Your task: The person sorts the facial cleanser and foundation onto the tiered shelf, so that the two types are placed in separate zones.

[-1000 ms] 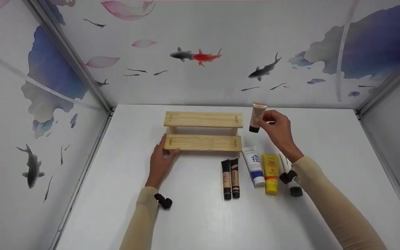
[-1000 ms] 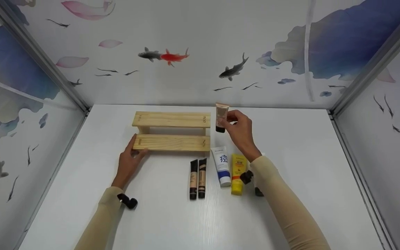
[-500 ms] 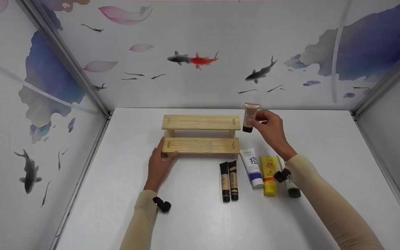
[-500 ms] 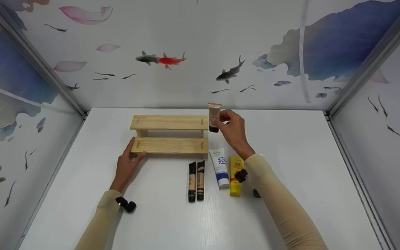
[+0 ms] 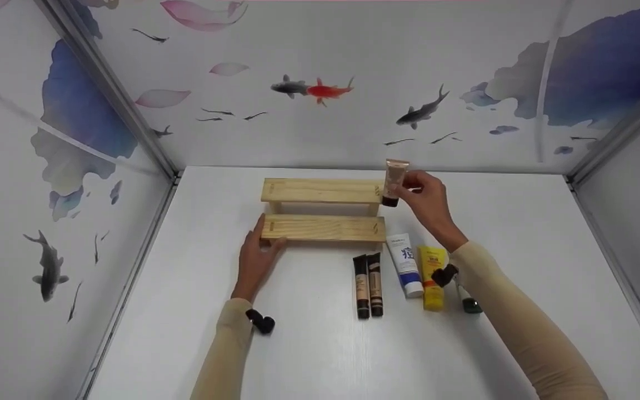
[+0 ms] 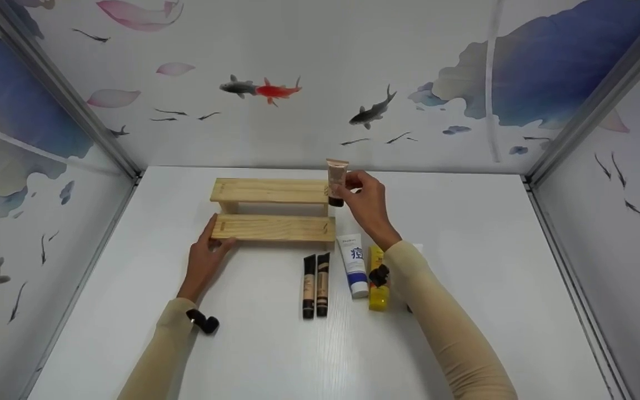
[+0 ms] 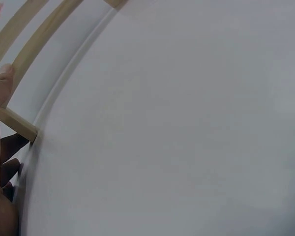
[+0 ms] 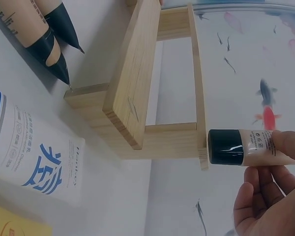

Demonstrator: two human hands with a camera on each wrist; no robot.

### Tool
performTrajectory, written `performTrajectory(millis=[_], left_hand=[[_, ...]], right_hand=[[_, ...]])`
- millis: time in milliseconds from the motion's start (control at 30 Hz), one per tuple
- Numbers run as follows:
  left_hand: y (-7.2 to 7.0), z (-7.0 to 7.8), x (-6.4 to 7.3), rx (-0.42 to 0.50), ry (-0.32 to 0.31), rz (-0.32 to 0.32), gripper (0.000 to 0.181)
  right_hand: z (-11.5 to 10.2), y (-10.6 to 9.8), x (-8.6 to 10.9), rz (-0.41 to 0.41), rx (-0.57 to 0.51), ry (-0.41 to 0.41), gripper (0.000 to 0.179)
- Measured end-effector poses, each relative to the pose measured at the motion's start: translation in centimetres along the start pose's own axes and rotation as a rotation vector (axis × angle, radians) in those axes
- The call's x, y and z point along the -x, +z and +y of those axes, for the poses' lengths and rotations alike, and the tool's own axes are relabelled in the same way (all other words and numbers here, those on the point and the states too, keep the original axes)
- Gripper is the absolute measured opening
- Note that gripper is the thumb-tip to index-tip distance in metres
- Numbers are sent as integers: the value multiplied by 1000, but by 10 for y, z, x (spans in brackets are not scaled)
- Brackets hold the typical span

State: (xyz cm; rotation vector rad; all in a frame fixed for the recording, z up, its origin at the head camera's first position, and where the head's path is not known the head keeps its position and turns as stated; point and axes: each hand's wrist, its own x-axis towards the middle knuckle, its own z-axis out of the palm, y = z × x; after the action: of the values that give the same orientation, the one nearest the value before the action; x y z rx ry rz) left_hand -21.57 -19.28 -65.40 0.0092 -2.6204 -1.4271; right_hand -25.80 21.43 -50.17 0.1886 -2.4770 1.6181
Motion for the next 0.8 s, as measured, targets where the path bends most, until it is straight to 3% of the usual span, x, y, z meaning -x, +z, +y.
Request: performTrajectory(millis=[800], left_hand=[[-2,4,-1,1,-7,10,94]], right_hand=[[-12,26,-6,-22,-25,-65,31]])
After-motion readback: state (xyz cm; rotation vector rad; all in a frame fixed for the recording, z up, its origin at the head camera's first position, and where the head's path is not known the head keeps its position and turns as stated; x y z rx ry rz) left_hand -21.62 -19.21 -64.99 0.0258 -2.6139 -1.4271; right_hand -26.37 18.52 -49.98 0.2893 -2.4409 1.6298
